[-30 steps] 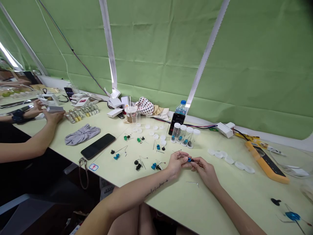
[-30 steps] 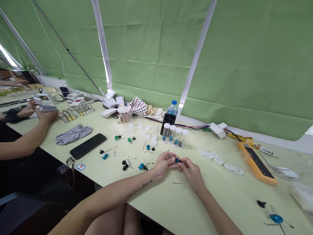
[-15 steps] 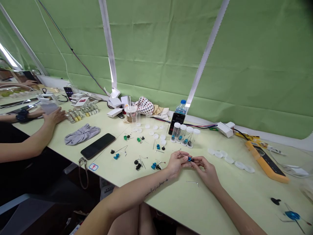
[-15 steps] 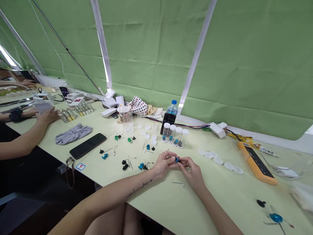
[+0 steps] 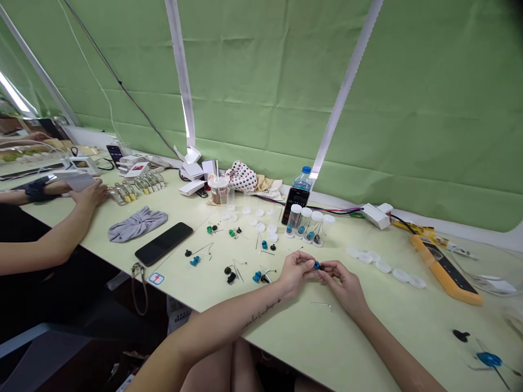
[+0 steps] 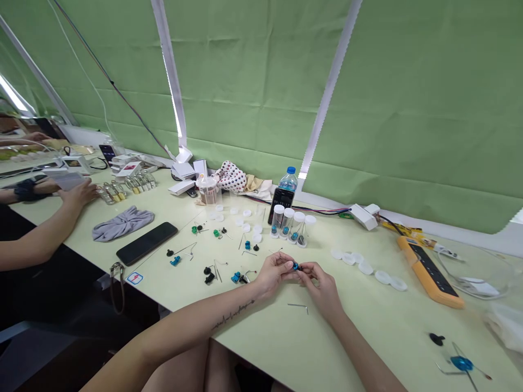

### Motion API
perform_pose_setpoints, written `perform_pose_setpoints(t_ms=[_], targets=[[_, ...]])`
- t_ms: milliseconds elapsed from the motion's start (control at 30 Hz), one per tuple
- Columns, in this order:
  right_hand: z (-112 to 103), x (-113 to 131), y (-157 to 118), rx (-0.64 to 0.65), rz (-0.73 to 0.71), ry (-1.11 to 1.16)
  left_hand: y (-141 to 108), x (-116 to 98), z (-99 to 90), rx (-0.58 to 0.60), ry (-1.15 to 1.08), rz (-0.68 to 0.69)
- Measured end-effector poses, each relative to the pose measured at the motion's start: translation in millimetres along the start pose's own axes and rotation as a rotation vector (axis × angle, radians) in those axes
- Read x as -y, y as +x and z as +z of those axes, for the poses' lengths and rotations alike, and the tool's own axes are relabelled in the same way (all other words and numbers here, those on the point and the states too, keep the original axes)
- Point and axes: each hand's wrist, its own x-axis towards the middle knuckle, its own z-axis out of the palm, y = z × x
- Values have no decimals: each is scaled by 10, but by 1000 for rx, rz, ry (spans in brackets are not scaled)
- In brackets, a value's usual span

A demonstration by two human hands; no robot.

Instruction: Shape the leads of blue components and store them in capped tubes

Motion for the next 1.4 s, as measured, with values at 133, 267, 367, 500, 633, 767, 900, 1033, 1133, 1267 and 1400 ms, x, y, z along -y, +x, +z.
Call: perform_pose_setpoints(t_ms=[133, 267, 367, 500, 633, 767, 900, 1033, 1133, 1267, 1400], targets=[[-3, -17, -5, 0, -12, -30, -8, -17, 11, -22, 4, 28], [-2, -19, -10, 9, 18, 20, -7, -7, 6, 8, 12, 28], [0, -19, -13, 11, 20, 38, -2, -4, -3, 22, 21, 23], [0, -18, -16, 10, 27, 44, -5, -7, -2, 24, 8, 25], [-6, -4, -12, 18, 35, 14, -16, -8, 8, 12, -21, 23], [-1, 3, -5, 2, 23, 7, -18, -15, 22, -8, -30, 15], [9, -3, -8, -9, -1, 20, -13, -30, 21, -26, -25, 19], [11, 4, -9, 1, -2, 36, -17, -39, 11, 2, -10, 11], [7, 13, -6, 1, 11, 32, -27, -40, 11, 9, -2, 19], [2, 15, -5, 7, 18, 42, -32, -37, 14, 13, 13, 29], [2, 16, -13, 7, 9, 46, -28, -34, 16, 7, 21, 31]])
